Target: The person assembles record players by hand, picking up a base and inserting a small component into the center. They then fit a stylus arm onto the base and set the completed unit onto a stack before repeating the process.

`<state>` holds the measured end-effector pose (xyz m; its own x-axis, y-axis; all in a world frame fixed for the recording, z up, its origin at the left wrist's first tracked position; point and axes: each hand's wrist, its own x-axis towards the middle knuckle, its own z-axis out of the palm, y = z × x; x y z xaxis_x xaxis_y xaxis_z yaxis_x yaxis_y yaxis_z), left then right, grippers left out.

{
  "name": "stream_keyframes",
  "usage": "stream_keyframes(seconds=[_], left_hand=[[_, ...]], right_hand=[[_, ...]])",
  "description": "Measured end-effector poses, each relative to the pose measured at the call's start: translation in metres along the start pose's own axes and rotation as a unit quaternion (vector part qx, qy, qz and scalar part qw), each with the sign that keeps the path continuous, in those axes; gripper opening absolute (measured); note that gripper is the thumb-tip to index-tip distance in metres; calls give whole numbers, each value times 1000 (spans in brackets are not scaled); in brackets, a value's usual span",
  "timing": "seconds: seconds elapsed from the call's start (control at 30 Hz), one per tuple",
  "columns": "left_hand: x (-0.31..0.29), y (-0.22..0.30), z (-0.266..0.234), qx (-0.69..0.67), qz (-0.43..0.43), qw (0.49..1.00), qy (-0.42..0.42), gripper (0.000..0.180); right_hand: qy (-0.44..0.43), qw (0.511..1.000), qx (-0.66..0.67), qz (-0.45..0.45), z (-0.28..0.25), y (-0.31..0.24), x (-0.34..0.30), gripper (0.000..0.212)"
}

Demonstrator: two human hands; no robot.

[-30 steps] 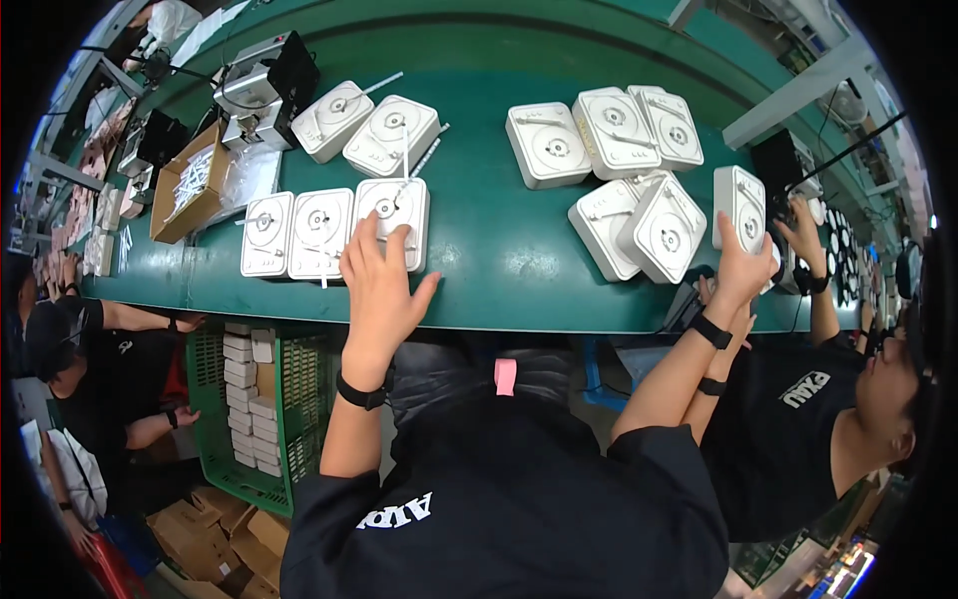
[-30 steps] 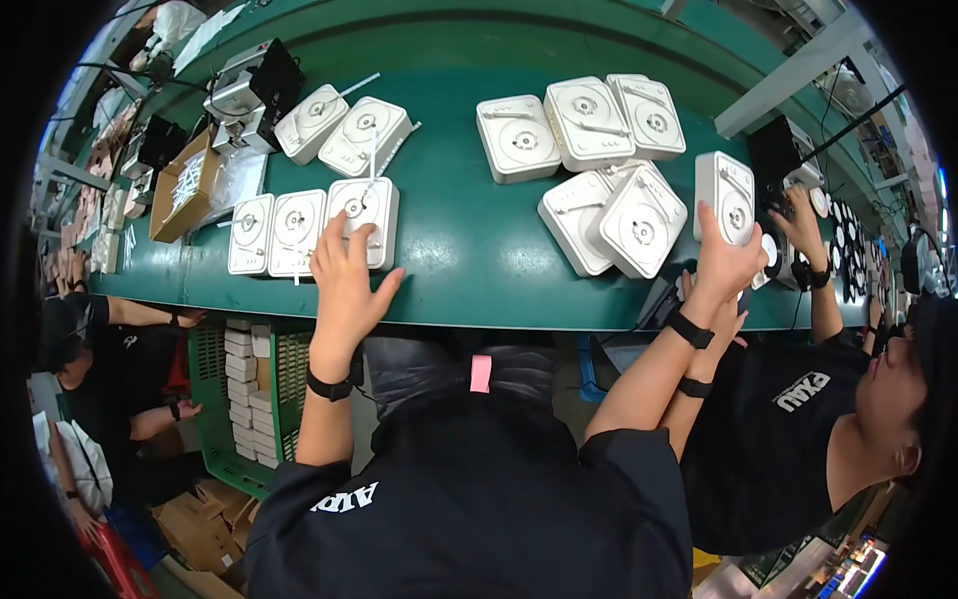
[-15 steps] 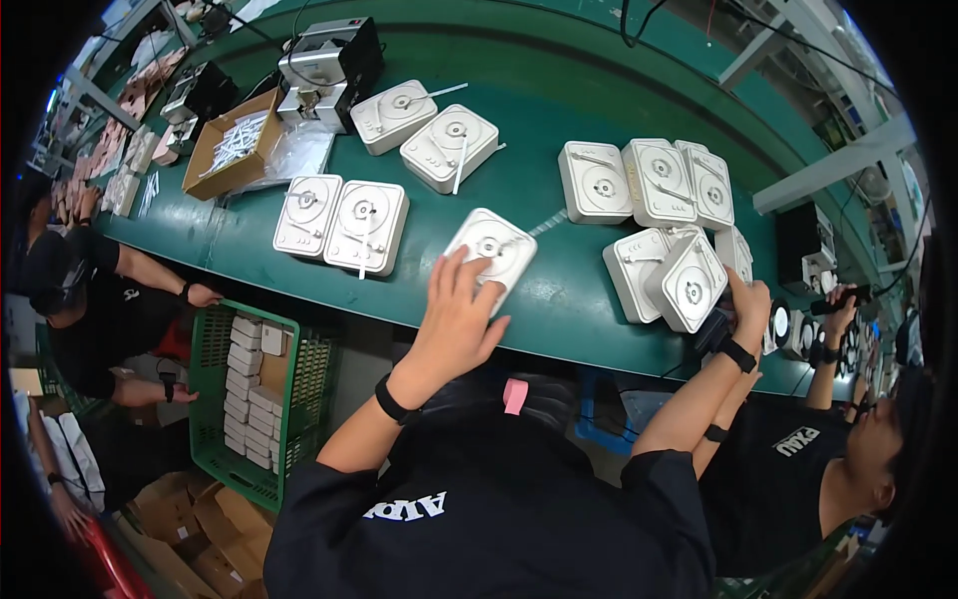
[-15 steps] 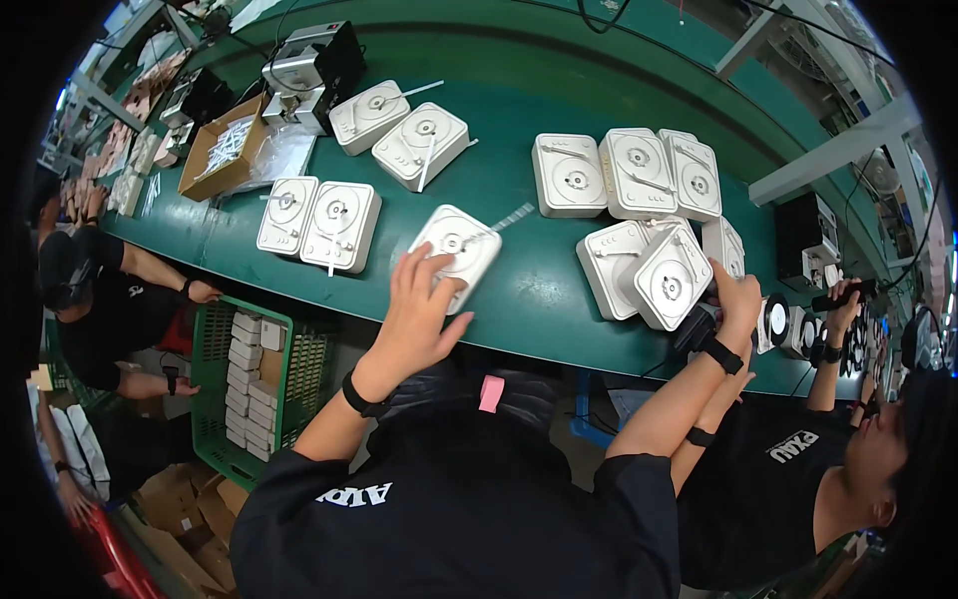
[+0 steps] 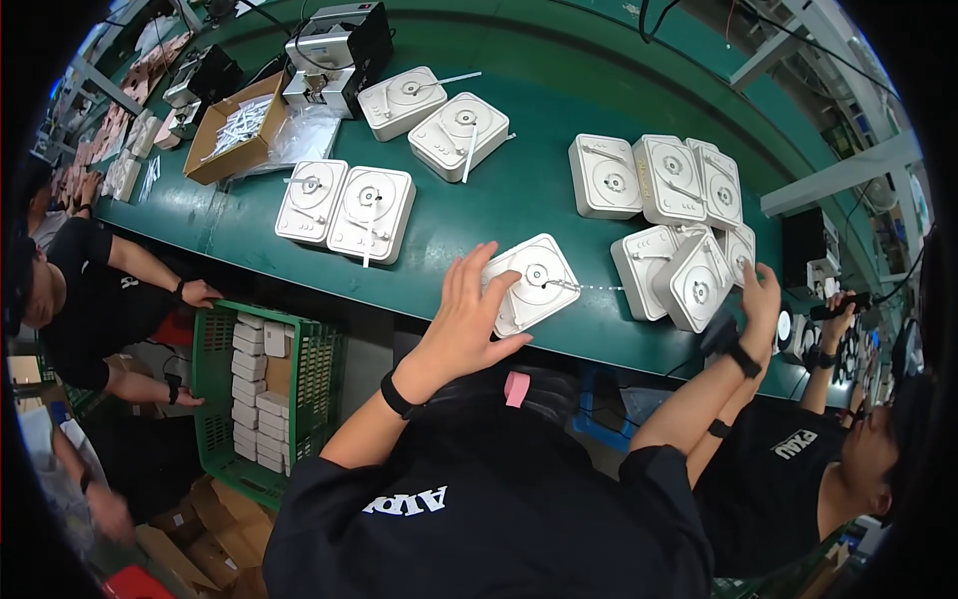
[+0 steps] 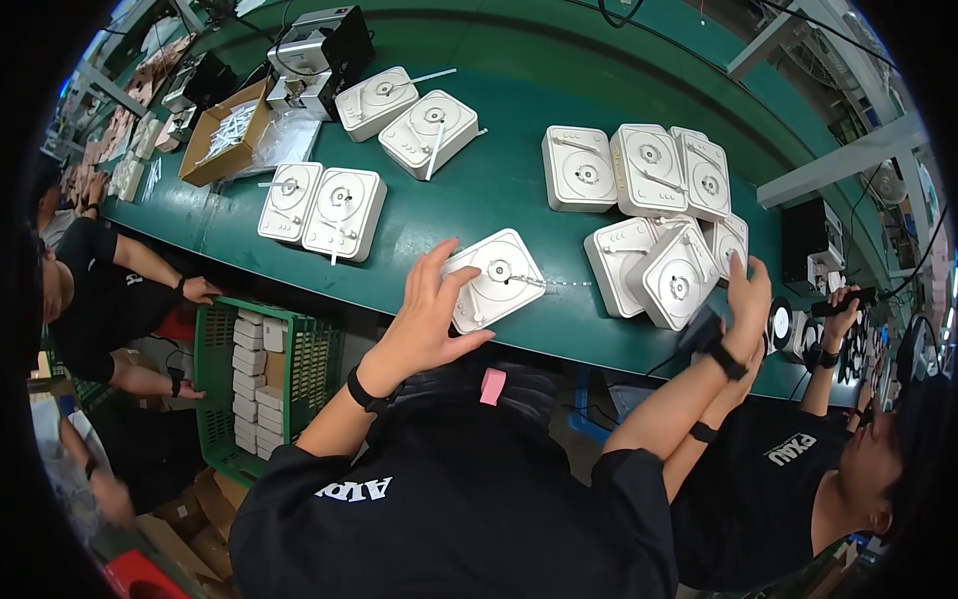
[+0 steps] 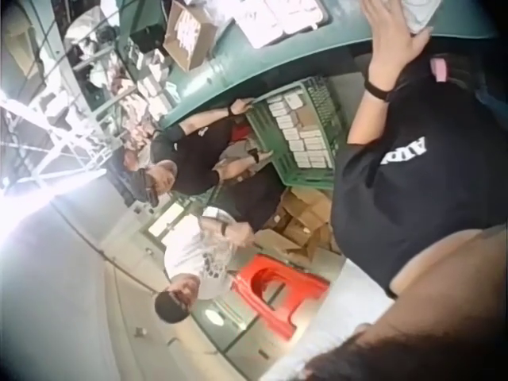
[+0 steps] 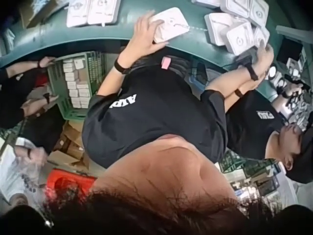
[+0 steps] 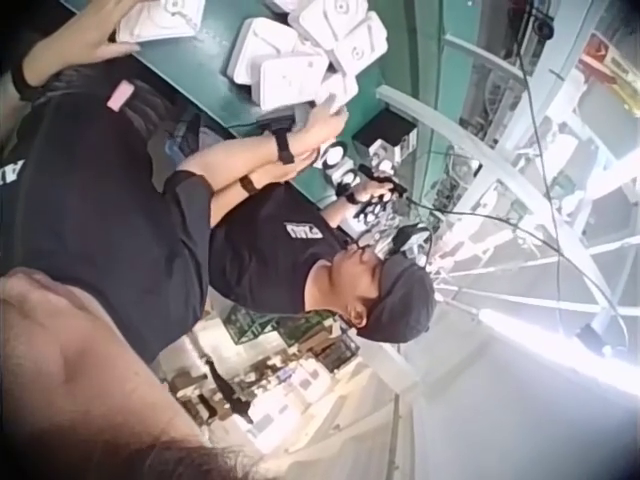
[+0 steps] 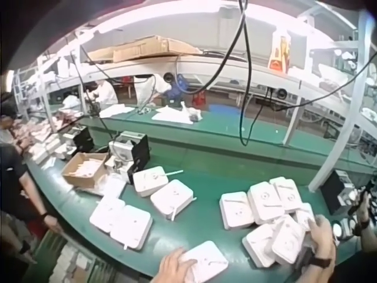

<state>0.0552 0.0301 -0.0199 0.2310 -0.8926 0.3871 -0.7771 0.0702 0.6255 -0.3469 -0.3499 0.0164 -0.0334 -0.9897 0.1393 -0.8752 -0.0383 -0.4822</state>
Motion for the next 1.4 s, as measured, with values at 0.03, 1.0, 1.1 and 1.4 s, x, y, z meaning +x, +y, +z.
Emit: stream_keyframes(seconds=[0.03,1.0,1.1,1.4], left_hand=[[2,-1,2,-19,4,1000,-18,75],[24,-18,45,-44,49,996,55,80],[23,-20,50,-20,32,997,73,78],[22,-26,50,-46,47,995,71,80]], right_hand=[[68,994,-17,-83,-10,18,-11,58],[-199,826,153,-504,72,-177,-234,19],[-204,791,174,-550,80,-180,-226,21],[-243,771,153,-568,86,-187,-224,23]])
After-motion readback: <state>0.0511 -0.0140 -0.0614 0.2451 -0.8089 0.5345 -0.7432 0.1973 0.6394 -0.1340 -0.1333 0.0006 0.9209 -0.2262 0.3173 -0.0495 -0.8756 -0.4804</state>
